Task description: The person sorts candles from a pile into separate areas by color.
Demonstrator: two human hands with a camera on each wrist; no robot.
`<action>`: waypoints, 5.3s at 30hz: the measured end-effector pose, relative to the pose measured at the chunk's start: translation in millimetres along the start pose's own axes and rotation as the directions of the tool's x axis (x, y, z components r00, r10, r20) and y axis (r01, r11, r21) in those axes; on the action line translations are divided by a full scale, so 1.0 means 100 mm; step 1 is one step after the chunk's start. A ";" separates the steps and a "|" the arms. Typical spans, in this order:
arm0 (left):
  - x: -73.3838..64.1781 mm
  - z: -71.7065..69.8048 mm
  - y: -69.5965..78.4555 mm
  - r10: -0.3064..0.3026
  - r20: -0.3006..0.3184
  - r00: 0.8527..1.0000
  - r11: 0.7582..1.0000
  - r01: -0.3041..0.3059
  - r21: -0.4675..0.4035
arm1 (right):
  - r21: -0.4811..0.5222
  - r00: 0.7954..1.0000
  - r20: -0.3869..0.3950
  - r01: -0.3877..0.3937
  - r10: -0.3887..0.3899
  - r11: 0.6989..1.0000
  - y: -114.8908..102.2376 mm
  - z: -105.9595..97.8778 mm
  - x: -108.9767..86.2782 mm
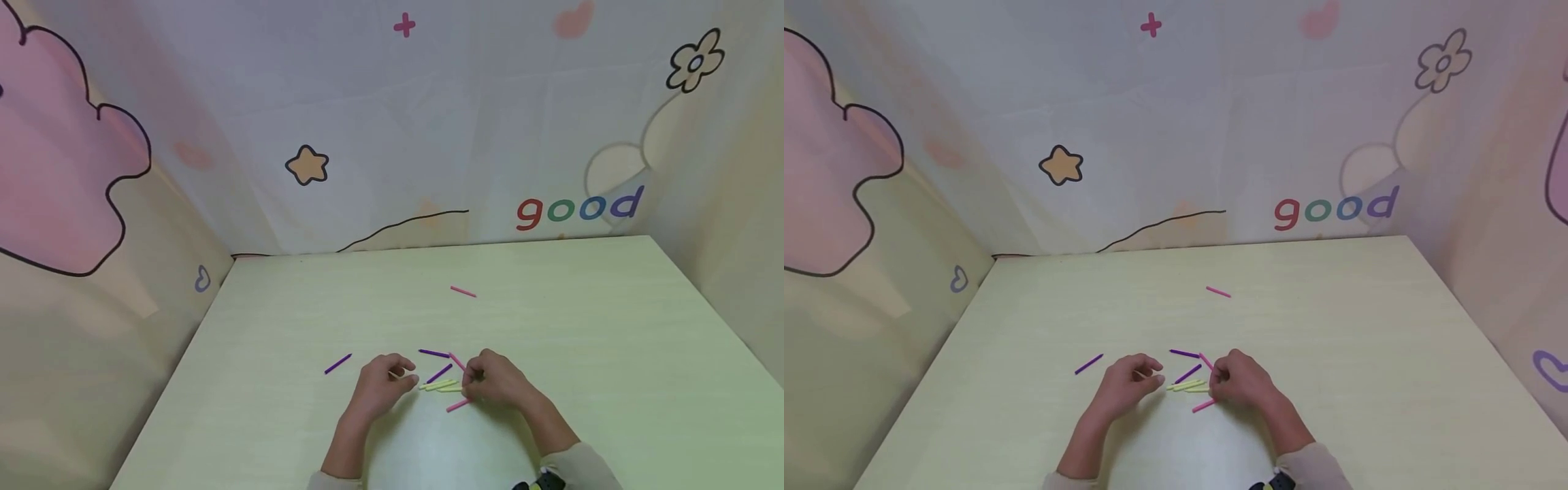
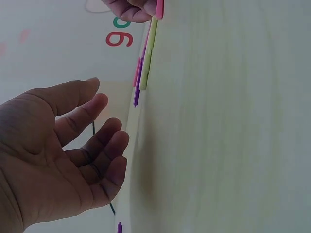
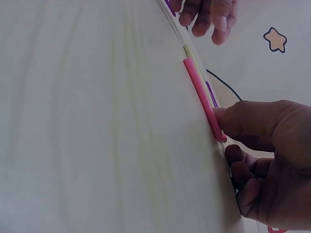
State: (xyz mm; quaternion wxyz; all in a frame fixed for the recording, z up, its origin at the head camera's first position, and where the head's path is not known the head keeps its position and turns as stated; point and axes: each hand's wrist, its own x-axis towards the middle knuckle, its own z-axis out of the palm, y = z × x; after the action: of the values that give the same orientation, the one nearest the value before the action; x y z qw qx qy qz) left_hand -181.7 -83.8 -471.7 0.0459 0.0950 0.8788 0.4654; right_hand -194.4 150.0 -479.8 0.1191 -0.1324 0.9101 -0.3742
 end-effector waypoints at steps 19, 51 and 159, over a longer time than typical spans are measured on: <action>0.39 0.13 0.01 -0.018 0.012 1.000 0.999 0.018 0.029 | -0.003 1.000 0.006 -0.022 0.022 1.000 -0.01 -0.01 0.00; 0.59 0.18 0.00 -0.119 0.020 0.993 0.967 0.112 0.231 | 0.022 0.989 0.030 0.141 -0.142 0.990 0.00 -0.10 -0.06; 0.51 0.15 0.01 -0.079 0.004 0.997 0.980 0.076 0.186 | 0.148 0.822 -0.312 -0.453 0.476 0.879 0.98 -1.11 -0.77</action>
State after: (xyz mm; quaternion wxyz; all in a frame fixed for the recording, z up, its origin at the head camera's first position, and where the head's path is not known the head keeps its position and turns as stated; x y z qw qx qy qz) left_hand -228.9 -60.6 -479.0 0.0599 0.0672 0.9211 0.3787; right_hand -172.0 314.7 -463.8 0.0528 0.1637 0.9083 -0.3812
